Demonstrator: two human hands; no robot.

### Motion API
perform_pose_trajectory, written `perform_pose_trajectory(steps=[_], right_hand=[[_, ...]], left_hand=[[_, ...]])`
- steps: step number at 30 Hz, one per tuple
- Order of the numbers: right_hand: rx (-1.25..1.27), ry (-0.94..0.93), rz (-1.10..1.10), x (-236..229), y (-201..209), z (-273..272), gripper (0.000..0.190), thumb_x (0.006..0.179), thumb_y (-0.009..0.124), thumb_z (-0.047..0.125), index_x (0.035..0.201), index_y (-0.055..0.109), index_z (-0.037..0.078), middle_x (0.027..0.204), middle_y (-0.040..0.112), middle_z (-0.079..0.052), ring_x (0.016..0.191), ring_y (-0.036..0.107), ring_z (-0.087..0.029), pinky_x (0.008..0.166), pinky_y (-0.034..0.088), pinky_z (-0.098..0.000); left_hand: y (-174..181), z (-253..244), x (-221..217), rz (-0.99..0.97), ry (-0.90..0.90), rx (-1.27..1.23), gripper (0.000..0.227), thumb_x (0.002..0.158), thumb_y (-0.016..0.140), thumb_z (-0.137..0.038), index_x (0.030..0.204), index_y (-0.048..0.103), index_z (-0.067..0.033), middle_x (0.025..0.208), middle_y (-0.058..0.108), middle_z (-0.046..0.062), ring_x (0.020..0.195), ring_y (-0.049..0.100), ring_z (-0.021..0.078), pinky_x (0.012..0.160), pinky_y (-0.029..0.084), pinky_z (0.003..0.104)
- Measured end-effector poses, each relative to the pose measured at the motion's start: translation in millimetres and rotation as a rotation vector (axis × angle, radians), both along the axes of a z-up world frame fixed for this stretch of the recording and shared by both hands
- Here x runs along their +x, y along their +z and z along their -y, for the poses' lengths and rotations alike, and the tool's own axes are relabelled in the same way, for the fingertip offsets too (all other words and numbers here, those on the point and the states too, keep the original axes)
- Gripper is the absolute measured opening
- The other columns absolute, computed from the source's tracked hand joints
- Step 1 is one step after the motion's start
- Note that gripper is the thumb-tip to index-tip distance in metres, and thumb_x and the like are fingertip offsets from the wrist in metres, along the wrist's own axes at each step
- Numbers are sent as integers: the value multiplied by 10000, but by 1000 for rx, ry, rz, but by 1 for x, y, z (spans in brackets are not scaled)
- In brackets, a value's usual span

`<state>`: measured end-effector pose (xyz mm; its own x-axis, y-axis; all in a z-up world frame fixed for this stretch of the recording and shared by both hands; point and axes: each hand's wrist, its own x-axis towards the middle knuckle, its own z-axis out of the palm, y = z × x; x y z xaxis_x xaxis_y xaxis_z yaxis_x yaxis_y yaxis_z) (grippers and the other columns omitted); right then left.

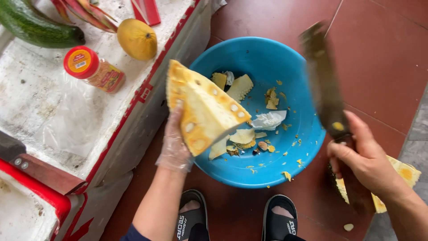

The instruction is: Peeling and extracting pods from a jackfruit using a knife and hands

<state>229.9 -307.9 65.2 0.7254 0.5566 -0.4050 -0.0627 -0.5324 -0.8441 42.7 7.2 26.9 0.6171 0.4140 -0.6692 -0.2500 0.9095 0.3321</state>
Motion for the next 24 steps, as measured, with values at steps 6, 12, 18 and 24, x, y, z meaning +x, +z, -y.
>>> perform_pose_trajectory(steps=[6,12,18,24], right_hand=[[-731,525,-125,-20,6,-31,840,919,632,226,1606,318,594,1129,815,20,904,729,-167,893,528,-274],[-842,947,-245,-48,27,-79,731,1026,544,363,1651,233,579,907,672,-45,725,636,-168,709,523,-289],[-1187,825,13,-32,30,-59,685,1061,297,394,1635,46,671,1397,641,-44,1271,653,-295,980,504,-391],[-848,801,123,-24,8,-86,797,964,542,189,1657,225,422,1091,783,-173,897,733,-443,821,566,-533]], left_hand=[[4,-19,-21,364,99,234,1075,716,828,-464,1611,333,-133,1546,481,241,1395,489,466,1109,461,674],[30,-12,-32,286,264,196,968,724,768,-472,1577,433,-164,1595,504,147,1440,503,368,1175,429,560],[17,-19,-45,316,269,212,979,740,780,-473,1594,411,-168,1608,487,152,1439,497,382,1169,428,568],[97,-5,-8,-144,500,-47,507,775,737,-371,1201,734,-97,1222,767,117,1115,758,273,973,619,416]])
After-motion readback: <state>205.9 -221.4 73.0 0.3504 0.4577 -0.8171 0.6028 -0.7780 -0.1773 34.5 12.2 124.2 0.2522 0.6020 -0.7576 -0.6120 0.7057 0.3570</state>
